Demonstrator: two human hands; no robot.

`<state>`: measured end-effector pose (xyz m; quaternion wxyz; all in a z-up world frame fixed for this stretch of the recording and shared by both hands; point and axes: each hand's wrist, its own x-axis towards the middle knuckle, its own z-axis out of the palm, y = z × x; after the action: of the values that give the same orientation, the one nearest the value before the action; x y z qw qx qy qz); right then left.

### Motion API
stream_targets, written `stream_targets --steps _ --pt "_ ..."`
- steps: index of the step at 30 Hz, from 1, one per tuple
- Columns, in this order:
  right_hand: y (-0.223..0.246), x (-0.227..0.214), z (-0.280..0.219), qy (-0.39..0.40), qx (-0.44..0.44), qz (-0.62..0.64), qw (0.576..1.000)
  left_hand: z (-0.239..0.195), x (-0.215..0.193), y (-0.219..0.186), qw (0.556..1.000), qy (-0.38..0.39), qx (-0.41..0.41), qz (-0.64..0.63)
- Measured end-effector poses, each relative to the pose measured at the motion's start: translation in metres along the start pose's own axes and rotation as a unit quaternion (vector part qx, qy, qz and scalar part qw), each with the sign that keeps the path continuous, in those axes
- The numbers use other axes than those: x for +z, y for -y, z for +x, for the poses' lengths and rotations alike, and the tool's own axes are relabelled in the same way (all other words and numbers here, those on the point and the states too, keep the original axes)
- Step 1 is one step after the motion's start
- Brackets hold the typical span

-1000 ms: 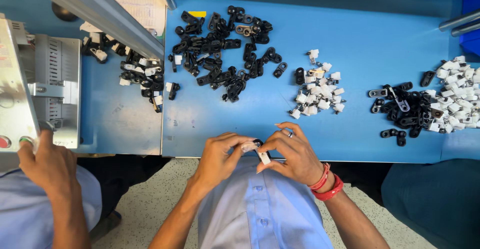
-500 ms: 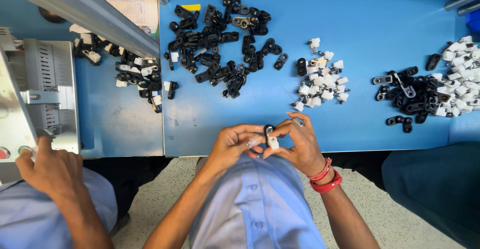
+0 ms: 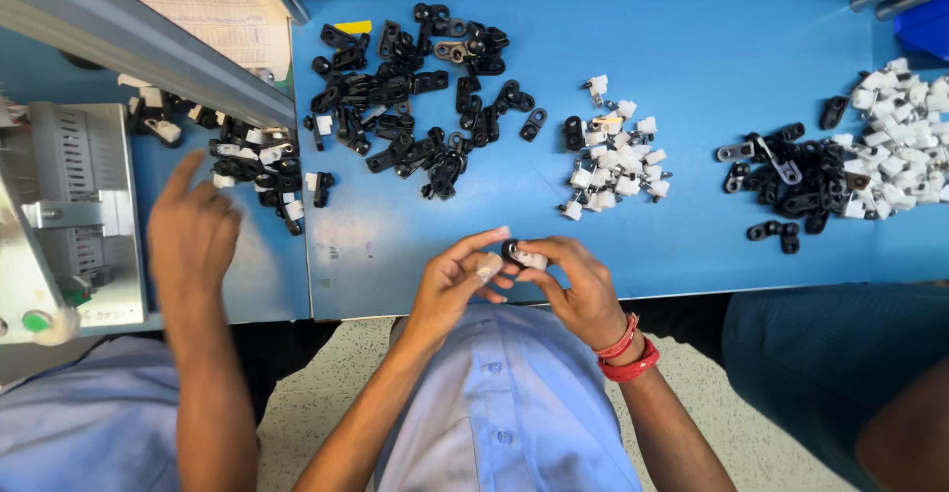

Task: The person repeatedly picks black and white plastic connector halves from piles on a blue workbench, aligns and snaps them together by hand, and places the assembled units into a growing pile. The process continues with consistent hand motions and no tools.

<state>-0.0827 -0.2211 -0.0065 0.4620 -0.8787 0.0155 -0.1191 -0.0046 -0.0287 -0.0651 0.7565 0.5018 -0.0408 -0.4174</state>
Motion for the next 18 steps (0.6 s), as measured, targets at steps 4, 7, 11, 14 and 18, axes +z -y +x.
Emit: stream_targets --steps 4,7,11,14,18 --pt "-0.001 0.002 0.003 0.073 0.018 0.059 0.995 0.0 0.005 0.022 0.988 -0.04 0.102 0.106" --pt "-0.002 -0.006 0.008 0.09 0.009 -0.008 0.996 -0.001 -0.011 0.015 0.952 -0.133 0.224 0.16" --pt "-0.003 -0.019 0.015 0.084 0.031 -0.051 0.995 0.012 -0.074 -0.038 0.835 -0.364 0.258 0.321" --pt "0.0 -0.015 0.018 0.103 0.025 -0.059 0.993 0.045 -0.128 -0.083 0.61 -0.421 0.31 0.595" --pt "0.007 0.0 0.017 0.128 -0.009 -0.071 0.989 0.08 -0.161 -0.104 0.618 -0.41 0.161 0.651"
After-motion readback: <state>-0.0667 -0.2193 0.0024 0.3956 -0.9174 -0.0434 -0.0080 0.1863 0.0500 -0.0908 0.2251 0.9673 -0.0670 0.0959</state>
